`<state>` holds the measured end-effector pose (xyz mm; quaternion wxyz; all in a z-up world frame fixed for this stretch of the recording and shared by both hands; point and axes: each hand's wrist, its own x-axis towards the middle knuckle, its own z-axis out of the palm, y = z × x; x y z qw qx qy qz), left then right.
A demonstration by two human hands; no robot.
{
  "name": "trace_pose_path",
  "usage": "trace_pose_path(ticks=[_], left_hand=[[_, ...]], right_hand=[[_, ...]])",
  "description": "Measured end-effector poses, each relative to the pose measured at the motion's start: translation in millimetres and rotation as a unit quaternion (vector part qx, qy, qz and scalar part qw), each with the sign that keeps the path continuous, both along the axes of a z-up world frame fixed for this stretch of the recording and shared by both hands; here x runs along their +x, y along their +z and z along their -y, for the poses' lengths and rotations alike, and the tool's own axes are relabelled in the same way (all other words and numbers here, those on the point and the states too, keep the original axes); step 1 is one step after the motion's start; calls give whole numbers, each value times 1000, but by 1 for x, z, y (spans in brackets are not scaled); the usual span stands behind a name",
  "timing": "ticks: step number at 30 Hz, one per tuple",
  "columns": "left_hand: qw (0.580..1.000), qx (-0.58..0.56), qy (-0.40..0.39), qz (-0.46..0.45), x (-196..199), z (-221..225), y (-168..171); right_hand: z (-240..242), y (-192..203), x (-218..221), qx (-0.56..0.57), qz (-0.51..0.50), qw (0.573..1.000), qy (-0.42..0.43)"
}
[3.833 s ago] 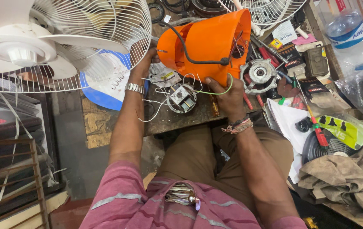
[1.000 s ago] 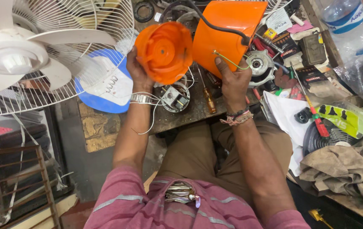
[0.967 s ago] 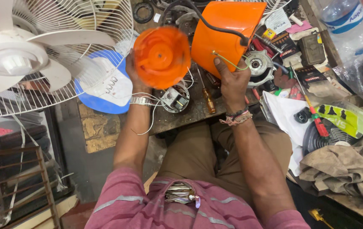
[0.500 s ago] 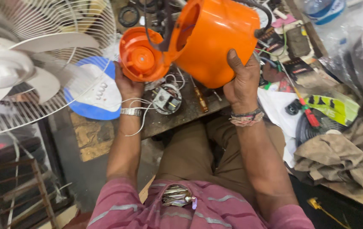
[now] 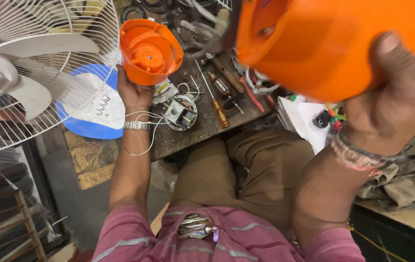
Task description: The person disassembles a fan motor, removes the rotor, and uses a screwdriver to adjust internal components. They handle the motor housing, rotor, and orange fan casing while working at a cluttered bench.
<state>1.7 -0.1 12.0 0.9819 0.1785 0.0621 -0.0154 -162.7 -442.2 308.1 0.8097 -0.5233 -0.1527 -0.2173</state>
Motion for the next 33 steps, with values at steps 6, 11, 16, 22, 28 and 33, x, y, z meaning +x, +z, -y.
trace_pose_path(ticks=[6, 11, 16, 22, 28, 33], left_hand=[[1000, 2, 12, -17, 5, -3, 0], [1000, 15, -15, 4, 24, -10, -5], [995, 85, -43, -19, 43, -6, -9], [994, 74, -60, -50, 69, 14, 5], [965, 246, 10, -92, 91, 18, 9], [938, 339, 73, -21, 97, 16, 11]], right_hand=[[26, -38, 62, 0, 37, 990, -135], [38, -111, 128, -262, 25, 921, -287], [56, -182, 153, -437, -32, 800, -411], [60, -187, 152, -515, -47, 783, -345], [53, -179, 123, -546, -205, 787, -202], [52, -185, 115, -579, -214, 766, -177]])
